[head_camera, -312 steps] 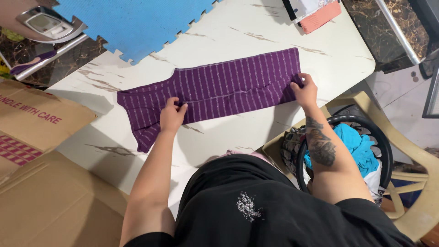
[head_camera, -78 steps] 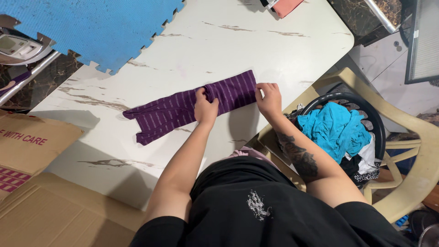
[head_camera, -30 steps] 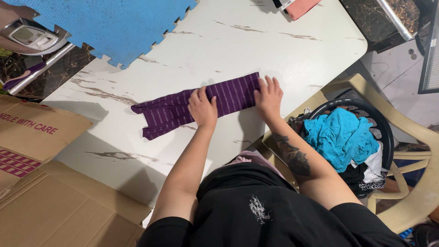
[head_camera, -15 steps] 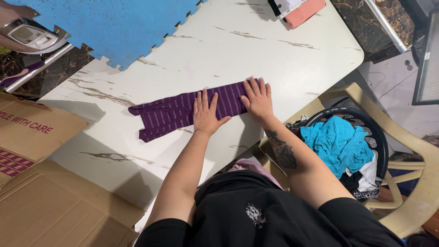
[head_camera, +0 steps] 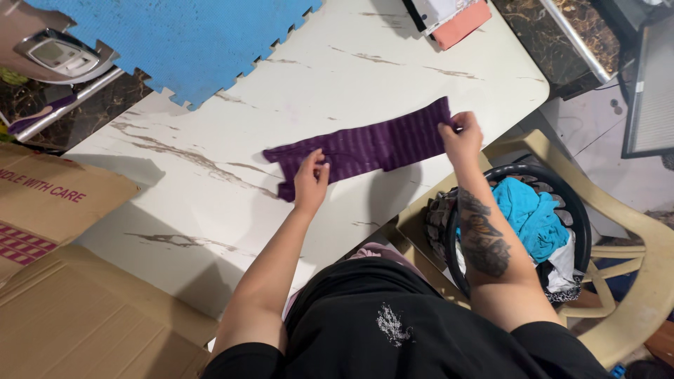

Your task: The person folds several shirts one by one on a table. They pick up a white shirt, smooth it out, fold it neatly, and place it on a stack. They repeat the process with a purple striped shirt and a blue shirt, smoothing and folding each before stacking them.

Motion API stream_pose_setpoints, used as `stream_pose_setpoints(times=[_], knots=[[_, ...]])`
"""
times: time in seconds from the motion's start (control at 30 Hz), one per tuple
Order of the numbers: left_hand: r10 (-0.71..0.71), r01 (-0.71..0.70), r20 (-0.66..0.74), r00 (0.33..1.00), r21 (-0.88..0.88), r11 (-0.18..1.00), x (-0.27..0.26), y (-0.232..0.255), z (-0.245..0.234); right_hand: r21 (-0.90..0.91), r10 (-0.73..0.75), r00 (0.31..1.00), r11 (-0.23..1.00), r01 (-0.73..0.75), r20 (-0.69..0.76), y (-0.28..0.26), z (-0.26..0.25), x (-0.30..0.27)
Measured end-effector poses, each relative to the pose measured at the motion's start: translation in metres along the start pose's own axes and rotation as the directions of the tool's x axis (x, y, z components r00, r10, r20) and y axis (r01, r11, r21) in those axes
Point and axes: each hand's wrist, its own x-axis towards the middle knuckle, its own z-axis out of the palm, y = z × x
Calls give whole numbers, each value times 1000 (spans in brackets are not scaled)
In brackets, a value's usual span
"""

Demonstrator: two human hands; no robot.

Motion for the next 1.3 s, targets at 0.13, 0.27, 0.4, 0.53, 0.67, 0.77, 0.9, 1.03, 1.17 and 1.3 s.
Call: stream_pose_setpoints(times=[0.13,0.27,0.4,0.53,0.67,0.77,0.9,1.03,1.17,1.3], knots=[[-286,318,146,947,-550,772,11,-5,0,57,-199,980,978,199,-5,-64,-17,-9],[-426,523,359,830,-765,375,24,-8,-18,178,-224,965,964,199,135,-151,36,-68],[-442,556,440,781,-813,173,26,-17,-31,304,-340,835,927,221,432,-204,67,-136],[-423,458,236,875,-685,566,21,-29,-25,261,-308,800,945,196,515,-199,65,-150],[-411,405,86,908,-442,801,17,-31,-24,120,-283,819,959,258,499,-162,50,-134],[-323,304,-53,945,-227,925,19,-22,-41,24,-302,852,946,323,428,-141,43,-125],[-55,137,-296,954,265,955,10,-12,-47,-15,-373,881,919,394,292,-128,62,-120],[343,-294,50,938,642,709,17,-6,-7,-100,-585,746,762,640,320,-128,109,-113],[262,-311,181,948,697,646,28,-6,11,-219,-525,679,685,695,514,-123,136,-110],[138,-197,141,980,636,746,34,2,-9,-266,-398,726,744,613,561,-112,132,-102]])
